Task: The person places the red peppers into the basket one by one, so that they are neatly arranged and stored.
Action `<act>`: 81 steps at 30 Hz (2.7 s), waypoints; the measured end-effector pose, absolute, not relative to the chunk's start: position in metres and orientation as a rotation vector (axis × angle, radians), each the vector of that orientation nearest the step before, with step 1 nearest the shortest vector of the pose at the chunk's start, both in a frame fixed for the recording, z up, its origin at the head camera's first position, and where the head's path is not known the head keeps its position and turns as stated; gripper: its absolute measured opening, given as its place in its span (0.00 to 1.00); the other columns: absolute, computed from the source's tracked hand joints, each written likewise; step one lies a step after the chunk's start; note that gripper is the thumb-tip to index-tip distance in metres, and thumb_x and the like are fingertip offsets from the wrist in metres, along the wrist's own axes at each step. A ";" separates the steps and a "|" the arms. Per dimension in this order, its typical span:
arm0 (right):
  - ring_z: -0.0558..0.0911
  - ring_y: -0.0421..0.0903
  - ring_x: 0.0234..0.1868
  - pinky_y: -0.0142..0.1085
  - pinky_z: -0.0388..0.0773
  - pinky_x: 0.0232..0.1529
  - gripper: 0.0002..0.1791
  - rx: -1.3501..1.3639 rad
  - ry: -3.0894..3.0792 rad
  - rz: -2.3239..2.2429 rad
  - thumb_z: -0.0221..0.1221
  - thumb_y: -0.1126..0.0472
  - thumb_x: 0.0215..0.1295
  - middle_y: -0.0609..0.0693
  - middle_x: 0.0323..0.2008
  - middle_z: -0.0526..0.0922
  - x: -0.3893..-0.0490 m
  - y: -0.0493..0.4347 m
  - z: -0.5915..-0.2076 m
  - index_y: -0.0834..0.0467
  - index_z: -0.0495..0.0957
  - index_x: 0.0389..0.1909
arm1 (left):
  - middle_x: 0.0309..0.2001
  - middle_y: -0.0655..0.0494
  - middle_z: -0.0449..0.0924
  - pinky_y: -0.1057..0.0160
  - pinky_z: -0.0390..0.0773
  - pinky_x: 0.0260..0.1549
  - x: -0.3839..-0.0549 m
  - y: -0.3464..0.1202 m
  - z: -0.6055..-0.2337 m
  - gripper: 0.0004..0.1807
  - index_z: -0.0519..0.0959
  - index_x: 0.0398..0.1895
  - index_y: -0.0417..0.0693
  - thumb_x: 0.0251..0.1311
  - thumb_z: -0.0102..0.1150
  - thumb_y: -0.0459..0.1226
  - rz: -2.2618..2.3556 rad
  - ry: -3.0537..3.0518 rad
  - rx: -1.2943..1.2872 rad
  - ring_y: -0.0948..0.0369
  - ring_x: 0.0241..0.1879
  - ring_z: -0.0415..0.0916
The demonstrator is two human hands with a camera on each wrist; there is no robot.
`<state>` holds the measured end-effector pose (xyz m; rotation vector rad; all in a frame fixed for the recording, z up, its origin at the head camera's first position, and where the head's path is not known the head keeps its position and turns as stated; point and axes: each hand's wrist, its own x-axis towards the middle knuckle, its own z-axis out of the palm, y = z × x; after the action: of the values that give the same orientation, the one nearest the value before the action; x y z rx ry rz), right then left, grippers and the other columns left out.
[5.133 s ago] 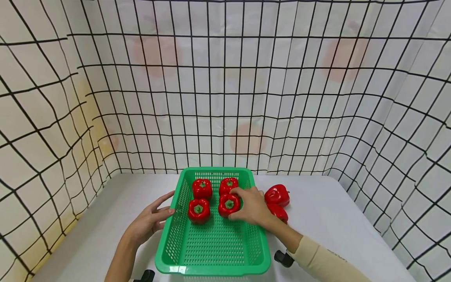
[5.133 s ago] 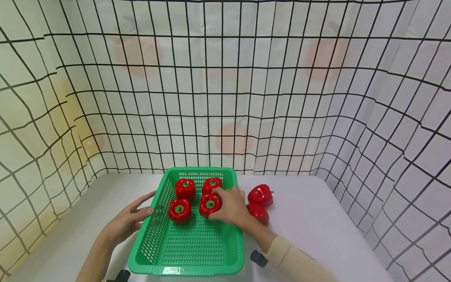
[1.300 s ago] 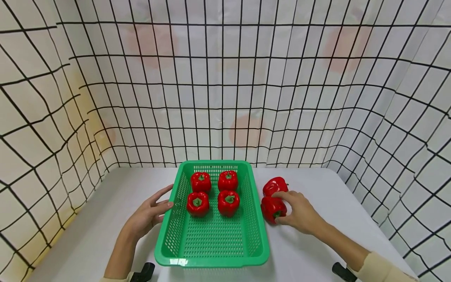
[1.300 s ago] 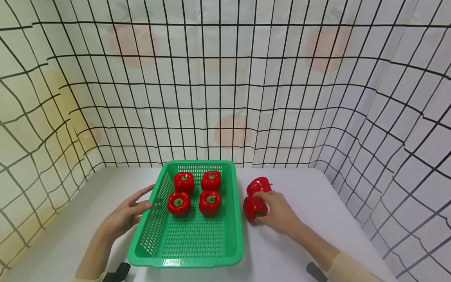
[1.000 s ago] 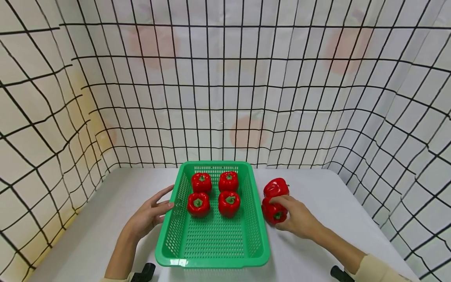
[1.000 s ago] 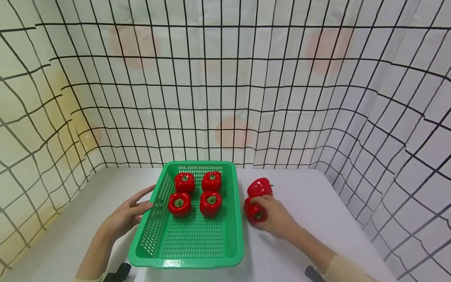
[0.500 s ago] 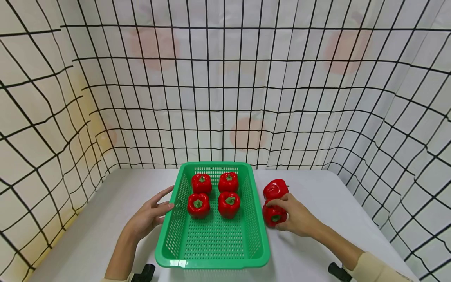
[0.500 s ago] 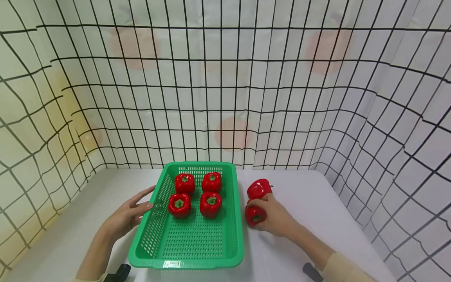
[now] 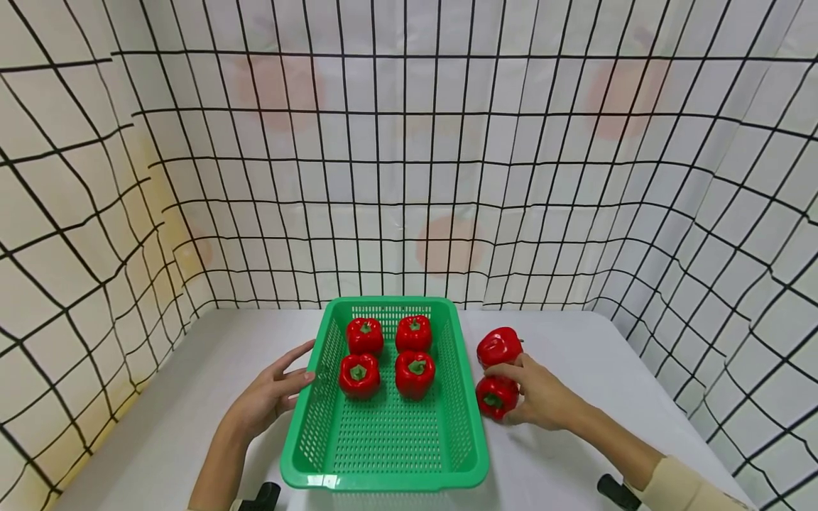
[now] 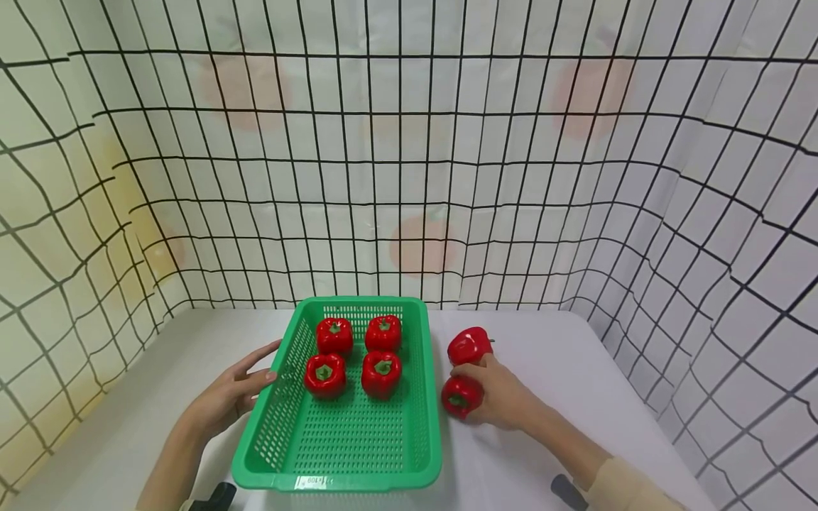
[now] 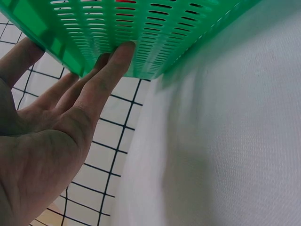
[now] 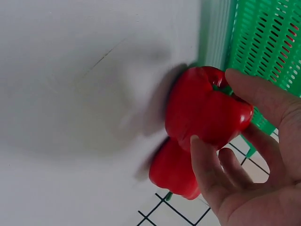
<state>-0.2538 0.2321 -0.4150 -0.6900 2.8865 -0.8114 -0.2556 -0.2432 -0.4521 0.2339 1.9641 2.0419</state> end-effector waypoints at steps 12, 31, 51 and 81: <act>0.68 0.67 0.65 0.55 0.88 0.44 0.41 -0.828 2.876 -0.665 0.80 0.65 0.40 0.61 0.66 0.70 -0.257 0.228 -0.420 0.46 0.78 0.60 | 0.71 0.38 0.70 0.44 0.83 0.53 -0.256 -0.243 -0.453 0.41 0.50 0.82 0.62 0.71 0.58 0.39 2.052 1.963 0.208 0.43 0.55 0.83; 0.75 0.60 0.54 0.50 0.88 0.42 0.37 -0.705 2.945 -0.533 0.78 0.70 0.43 0.55 0.52 0.75 -0.257 0.222 -0.421 0.45 0.80 0.57 | 0.70 0.38 0.71 0.45 0.83 0.52 -0.255 -0.243 -0.452 0.41 0.49 0.82 0.61 0.72 0.57 0.39 2.053 1.959 0.227 0.43 0.55 0.84; 0.79 0.52 0.49 0.45 0.88 0.39 0.34 -0.603 2.974 -0.645 0.78 0.67 0.39 0.51 0.45 0.82 -0.259 0.226 -0.412 0.53 0.79 0.53 | 0.70 0.38 0.71 0.47 0.83 0.53 -0.255 -0.244 -0.452 0.41 0.49 0.82 0.60 0.72 0.57 0.39 2.060 1.950 0.225 0.44 0.55 0.84; 0.81 0.53 0.47 0.42 0.88 0.37 0.36 -0.581 3.054 -0.777 0.78 0.59 0.45 0.56 0.47 0.83 -0.258 0.227 -0.372 0.65 0.78 0.56 | 0.68 0.40 0.74 0.47 0.83 0.53 -0.254 -0.243 -0.450 0.41 0.49 0.82 0.60 0.72 0.57 0.38 2.062 1.950 0.228 0.43 0.54 0.84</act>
<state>-0.2575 0.2271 -0.3723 -0.5806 3.0539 -0.7772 -0.2537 -0.2433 -0.4497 0.2282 1.9497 2.0621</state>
